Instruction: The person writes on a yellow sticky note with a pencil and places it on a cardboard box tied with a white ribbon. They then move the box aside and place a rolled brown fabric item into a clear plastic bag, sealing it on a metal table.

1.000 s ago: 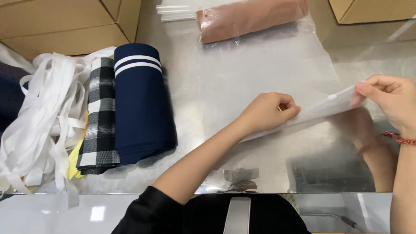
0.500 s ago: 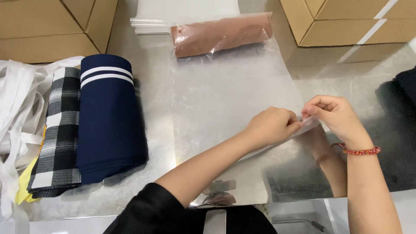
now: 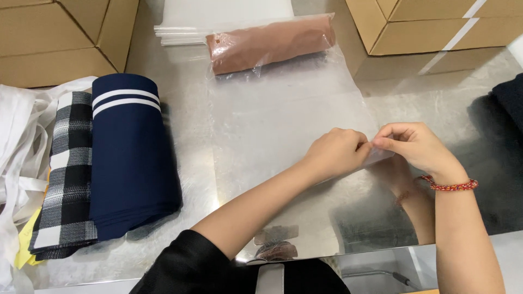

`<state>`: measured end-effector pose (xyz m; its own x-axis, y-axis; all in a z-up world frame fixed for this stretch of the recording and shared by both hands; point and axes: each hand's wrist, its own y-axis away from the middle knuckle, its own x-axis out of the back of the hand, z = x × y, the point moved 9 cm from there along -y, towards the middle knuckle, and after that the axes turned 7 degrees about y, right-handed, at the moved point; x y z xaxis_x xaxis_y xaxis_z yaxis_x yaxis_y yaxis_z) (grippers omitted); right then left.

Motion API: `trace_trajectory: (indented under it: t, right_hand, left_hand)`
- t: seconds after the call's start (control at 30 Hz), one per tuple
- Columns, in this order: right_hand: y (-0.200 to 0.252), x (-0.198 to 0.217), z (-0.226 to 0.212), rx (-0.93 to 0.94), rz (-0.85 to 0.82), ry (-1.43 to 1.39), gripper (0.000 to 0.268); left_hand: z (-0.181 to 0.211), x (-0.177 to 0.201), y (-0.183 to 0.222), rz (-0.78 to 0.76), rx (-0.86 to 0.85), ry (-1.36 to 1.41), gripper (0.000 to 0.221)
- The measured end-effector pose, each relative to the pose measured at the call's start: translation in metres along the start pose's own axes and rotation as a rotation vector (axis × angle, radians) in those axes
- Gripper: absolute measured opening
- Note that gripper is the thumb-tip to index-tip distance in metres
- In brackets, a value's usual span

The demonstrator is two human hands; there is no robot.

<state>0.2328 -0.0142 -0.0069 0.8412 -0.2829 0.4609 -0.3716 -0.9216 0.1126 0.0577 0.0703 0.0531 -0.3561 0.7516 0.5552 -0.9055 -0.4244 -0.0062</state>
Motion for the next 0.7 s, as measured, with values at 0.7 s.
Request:
trace_trajectory:
  t: [0.7]
  right_hand:
    - [-0.002,0.028,0.009,0.003,0.180,0.029,0.018]
  left_hand:
    - [-0.028,0.113,0.090,-0.143,-0.013,-0.292,0.025]
